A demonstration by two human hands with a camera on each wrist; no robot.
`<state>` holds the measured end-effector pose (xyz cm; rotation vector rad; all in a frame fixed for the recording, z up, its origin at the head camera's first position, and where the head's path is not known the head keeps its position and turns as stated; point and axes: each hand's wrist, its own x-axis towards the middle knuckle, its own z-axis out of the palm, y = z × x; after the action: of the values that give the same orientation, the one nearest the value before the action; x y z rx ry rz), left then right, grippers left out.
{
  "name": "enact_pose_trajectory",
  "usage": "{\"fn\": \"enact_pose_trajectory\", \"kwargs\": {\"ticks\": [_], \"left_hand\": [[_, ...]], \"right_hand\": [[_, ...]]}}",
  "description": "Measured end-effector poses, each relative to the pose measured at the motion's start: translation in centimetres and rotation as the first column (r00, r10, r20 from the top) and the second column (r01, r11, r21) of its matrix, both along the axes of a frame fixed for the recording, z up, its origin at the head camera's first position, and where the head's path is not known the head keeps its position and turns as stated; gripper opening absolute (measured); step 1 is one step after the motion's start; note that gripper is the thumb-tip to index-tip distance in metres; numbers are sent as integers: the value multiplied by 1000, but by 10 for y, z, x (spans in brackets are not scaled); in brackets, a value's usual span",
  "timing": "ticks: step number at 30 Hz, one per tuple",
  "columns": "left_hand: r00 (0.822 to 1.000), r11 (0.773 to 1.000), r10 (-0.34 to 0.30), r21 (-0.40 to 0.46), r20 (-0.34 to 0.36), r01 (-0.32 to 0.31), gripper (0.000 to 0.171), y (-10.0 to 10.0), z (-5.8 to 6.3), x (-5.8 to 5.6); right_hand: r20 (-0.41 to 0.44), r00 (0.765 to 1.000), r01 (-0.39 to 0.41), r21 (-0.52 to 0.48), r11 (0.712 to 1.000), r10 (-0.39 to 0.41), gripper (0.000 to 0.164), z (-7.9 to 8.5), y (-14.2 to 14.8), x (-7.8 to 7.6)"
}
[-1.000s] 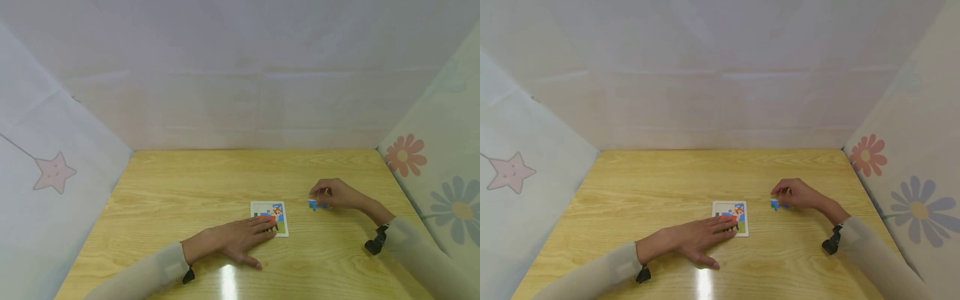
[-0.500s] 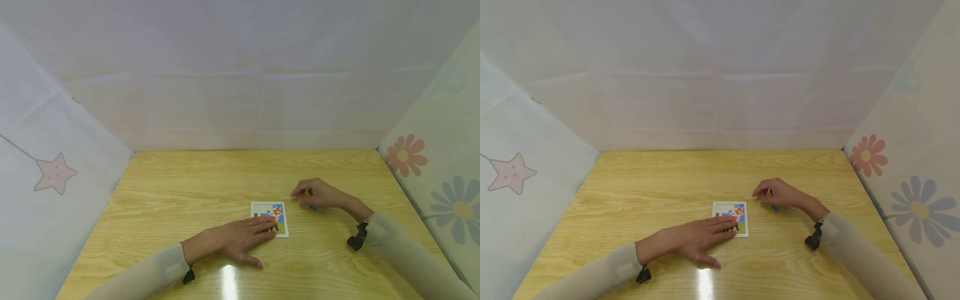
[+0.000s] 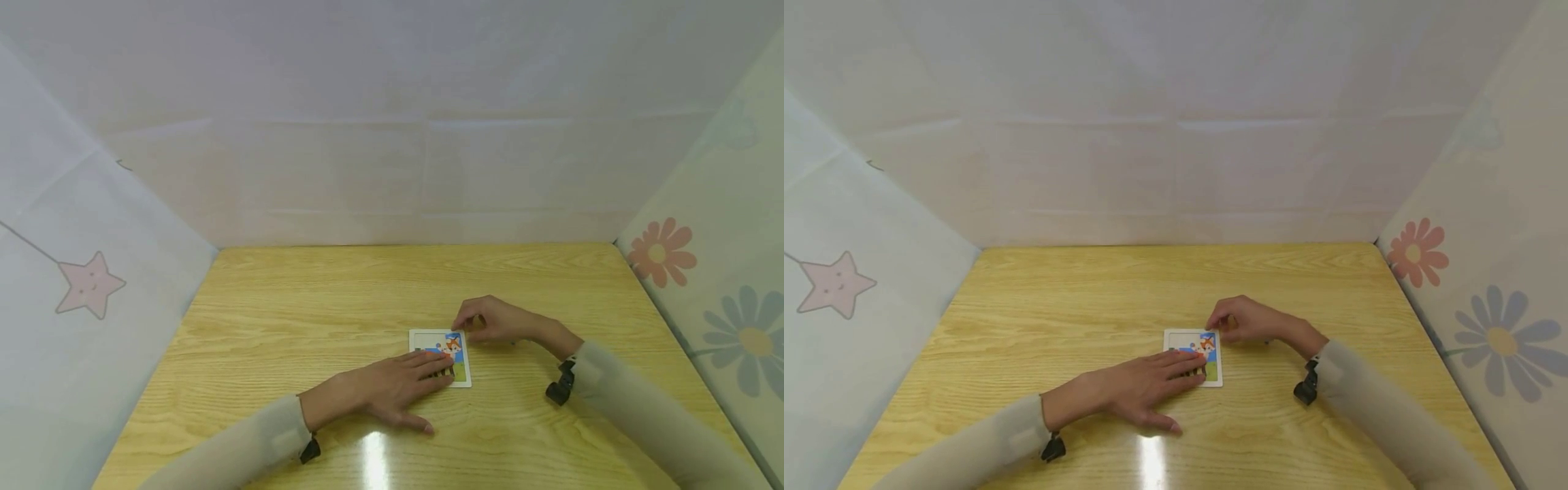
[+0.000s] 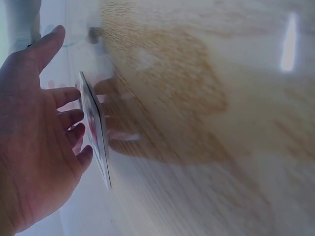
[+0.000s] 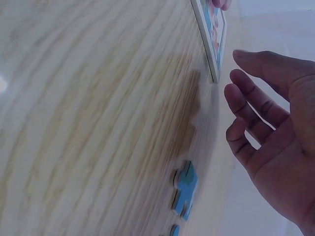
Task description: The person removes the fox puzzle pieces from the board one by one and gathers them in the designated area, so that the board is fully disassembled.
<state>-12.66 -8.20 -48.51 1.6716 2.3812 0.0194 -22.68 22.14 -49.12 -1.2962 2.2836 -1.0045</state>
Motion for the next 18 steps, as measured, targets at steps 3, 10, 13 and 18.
{"fn": "enact_pose_trajectory", "kwargs": {"ticks": [3, 10, 13, 18], "left_hand": [[1000, 1000, 3, -5, -6, -3, 88, 1, 0, 0], [1000, 1000, 7, -10, -12, -7, 87, 3, -1, -1], [1000, 1000, 3, -4, -15, -3, 87, 4, -2, -1], [1000, 1000, 4, 0, -13, -4, 87, 4, -3, -1]], "right_hand": [[-7, 1000, -29, 10, 1000, 29, 29, 0, -5, -1], [-3, 998, -59, 70, 996, 59, 30, 0, -15, -3], [-1, 998, -65, 87, 994, 65, 30, 0, -17, -3], [-9, 997, -70, 116, 991, 72, 31, -2, -20, -6]]}}
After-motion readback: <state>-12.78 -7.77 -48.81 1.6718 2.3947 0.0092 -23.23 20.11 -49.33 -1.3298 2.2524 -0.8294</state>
